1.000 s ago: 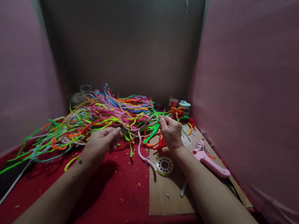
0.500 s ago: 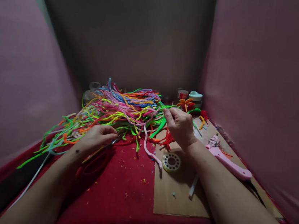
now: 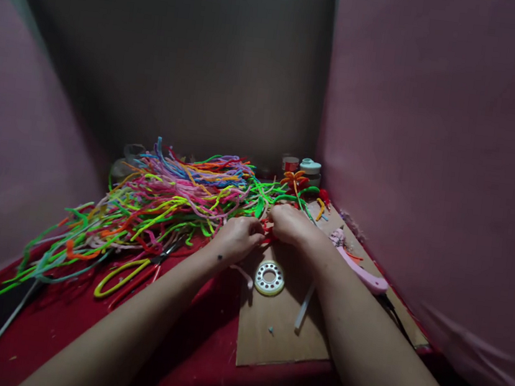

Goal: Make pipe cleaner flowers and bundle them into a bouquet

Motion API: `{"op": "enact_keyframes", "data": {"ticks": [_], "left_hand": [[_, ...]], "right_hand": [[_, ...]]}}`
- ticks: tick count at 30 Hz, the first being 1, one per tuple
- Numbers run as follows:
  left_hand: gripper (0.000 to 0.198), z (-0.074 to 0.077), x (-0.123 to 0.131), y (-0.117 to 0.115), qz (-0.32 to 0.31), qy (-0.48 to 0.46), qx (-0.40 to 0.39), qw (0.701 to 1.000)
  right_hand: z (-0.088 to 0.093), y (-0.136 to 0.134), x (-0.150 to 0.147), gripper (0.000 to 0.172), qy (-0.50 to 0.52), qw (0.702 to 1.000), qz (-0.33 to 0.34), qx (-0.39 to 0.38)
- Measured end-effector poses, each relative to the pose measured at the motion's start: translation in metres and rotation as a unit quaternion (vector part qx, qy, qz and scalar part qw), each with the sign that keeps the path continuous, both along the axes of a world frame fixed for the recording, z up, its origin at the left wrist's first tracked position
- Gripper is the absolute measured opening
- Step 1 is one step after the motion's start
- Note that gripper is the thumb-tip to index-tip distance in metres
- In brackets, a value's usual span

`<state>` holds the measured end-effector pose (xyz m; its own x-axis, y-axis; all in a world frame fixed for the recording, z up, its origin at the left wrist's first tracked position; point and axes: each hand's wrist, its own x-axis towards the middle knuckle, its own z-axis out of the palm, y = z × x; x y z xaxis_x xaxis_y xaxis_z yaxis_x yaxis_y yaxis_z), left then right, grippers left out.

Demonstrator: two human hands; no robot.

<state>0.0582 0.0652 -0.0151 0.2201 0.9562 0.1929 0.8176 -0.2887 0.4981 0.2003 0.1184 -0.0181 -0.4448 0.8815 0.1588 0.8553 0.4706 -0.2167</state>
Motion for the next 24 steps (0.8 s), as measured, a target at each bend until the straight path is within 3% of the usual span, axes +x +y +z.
{"op": "enact_keyframes", "data": {"ticks": [5, 10, 13, 16, 19, 22, 24], "left_hand": [[0.013, -0.011, 0.004, 0.007, 0.038, -0.067, -0.025, 0.997], [0.004, -0.014, -0.009, 0.010, 0.062, -0.215, -0.095, 0.970], [0.006, -0.010, -0.020, 0.009, 0.084, -0.333, -0.132, 0.930], [0.015, 0.001, -0.032, 0.004, 0.076, -0.426, -0.177, 0.884], [0.029, 0.012, -0.040, -0.003, 0.026, -0.491, -0.274, 0.827], [0.026, 0.018, -0.041, -0.011, -0.041, -0.544, -0.355, 0.759], [0.019, 0.018, -0.042, -0.015, -0.054, -0.541, -0.337, 0.768]], "right_hand": [[-0.001, 0.001, -0.001, 0.008, -0.006, 1.000, -0.010, -0.020], [0.005, 0.002, -0.003, 0.010, 0.036, 0.999, -0.027, 0.027], [0.009, 0.000, -0.005, 0.018, 0.091, 0.993, -0.013, 0.080], [0.011, -0.005, -0.010, 0.018, 0.220, 0.959, 0.076, 0.159], [0.009, -0.011, -0.015, 0.019, 0.318, 0.907, 0.159, 0.227], [0.008, -0.017, -0.022, 0.020, 0.350, 0.876, 0.196, 0.269], [0.010, -0.021, -0.026, 0.022, 0.358, 0.866, 0.212, 0.279]]}}
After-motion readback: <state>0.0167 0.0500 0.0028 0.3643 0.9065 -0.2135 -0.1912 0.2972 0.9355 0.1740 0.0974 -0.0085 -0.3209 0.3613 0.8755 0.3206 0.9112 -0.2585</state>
